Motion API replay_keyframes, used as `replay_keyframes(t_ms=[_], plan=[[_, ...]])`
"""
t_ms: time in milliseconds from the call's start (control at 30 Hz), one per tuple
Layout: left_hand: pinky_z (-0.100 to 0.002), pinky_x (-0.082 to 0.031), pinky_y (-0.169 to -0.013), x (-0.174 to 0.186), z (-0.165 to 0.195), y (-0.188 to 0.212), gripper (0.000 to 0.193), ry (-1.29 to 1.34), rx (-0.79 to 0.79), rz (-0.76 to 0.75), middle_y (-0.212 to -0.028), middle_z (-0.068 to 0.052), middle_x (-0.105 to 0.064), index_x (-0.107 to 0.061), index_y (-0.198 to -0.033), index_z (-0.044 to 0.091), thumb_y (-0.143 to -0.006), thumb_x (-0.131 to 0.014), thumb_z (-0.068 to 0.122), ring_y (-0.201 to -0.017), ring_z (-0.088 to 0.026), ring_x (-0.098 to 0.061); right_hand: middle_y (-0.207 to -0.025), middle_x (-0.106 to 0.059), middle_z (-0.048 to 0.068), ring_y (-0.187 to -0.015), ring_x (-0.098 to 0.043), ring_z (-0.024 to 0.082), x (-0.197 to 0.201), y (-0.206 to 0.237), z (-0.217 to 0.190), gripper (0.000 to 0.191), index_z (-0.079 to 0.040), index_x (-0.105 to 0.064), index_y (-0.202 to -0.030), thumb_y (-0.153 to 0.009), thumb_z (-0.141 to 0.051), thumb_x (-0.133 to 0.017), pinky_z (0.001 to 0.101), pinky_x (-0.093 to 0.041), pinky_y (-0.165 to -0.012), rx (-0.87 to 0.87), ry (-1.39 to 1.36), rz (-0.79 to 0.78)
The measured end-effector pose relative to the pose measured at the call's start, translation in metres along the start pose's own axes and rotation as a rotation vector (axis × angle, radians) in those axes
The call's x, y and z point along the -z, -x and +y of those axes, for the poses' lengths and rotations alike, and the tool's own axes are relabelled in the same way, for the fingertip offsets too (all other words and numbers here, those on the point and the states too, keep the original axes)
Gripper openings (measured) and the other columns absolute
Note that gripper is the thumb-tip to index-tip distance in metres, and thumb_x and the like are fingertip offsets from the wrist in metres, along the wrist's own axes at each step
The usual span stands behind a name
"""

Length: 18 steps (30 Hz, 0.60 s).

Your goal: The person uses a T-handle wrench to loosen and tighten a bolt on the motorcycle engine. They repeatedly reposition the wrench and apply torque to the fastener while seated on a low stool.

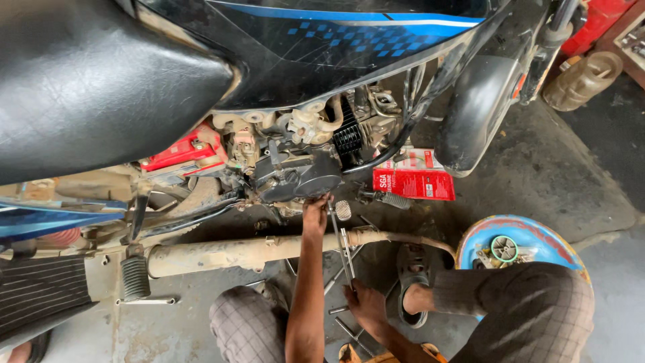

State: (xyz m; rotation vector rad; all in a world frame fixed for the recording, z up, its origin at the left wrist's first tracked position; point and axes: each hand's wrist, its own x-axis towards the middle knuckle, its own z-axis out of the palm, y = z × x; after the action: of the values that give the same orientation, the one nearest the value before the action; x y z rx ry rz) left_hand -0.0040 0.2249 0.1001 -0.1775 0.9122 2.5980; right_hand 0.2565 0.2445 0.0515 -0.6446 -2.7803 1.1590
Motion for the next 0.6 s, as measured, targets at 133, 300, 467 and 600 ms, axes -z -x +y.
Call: replay_keyframes(t_ms=[133, 300, 467, 600], plan=[[-0.031, -0.061, -0.067, -0.010, -0.004, -0.001, 0.039, 0.073, -0.021, 0.088, -0.097, -0.009, -0.071, -0.063, -0.116, 0.007, -0.082, -0.064, -0.014, -0.081, -0.022, -0.069, -0.065, -0.072, 0.013, -0.066, -0.070, 0.040, 0.010, -0.019, 0.004, 0.029, -0.012, -0.063, -0.087, -0.096, -0.040, -0.059, 0.0551, -0.052, -0.062, 0.009, 0.002, -0.014], [-0.030, -0.055, -0.056, -0.009, -0.003, -0.007, 0.036, 0.122, -0.097, -0.007, -0.097, -0.012, -0.069, -0.061, -0.121, -0.003, -0.087, -0.068, -0.014, -0.071, -0.022, -0.066, -0.069, -0.071, 0.014, -0.065, -0.069, 0.040, 0.025, -0.047, 0.003, 0.028, -0.011, -0.063, -0.086, -0.095, -0.037, -0.060, 0.0542, -0.052, -0.058, 0.081, 0.073, 0.042], [-0.031, -0.060, -0.065, -0.002, 0.002, -0.010, 0.036, 0.026, -0.039, 0.259, -0.104, -0.011, -0.070, -0.060, -0.117, 0.002, -0.084, -0.064, -0.012, -0.084, -0.025, -0.071, -0.067, -0.068, 0.015, -0.064, -0.068, 0.040, 0.025, -0.060, 0.001, 0.031, -0.010, -0.062, -0.083, -0.095, -0.038, -0.062, 0.0540, -0.051, -0.055, 0.164, 0.084, 0.079], [-0.034, -0.064, -0.072, 0.002, 0.010, -0.011, 0.032, 0.041, -0.076, 0.230, -0.106, -0.014, -0.071, -0.064, -0.120, -0.003, -0.089, -0.058, -0.010, -0.090, -0.027, -0.069, -0.065, -0.067, 0.015, -0.061, -0.066, 0.041, 0.020, -0.061, -0.001, 0.031, -0.010, -0.061, -0.081, -0.096, -0.037, -0.063, 0.0534, -0.051, -0.054, 0.216, 0.093, 0.094]])
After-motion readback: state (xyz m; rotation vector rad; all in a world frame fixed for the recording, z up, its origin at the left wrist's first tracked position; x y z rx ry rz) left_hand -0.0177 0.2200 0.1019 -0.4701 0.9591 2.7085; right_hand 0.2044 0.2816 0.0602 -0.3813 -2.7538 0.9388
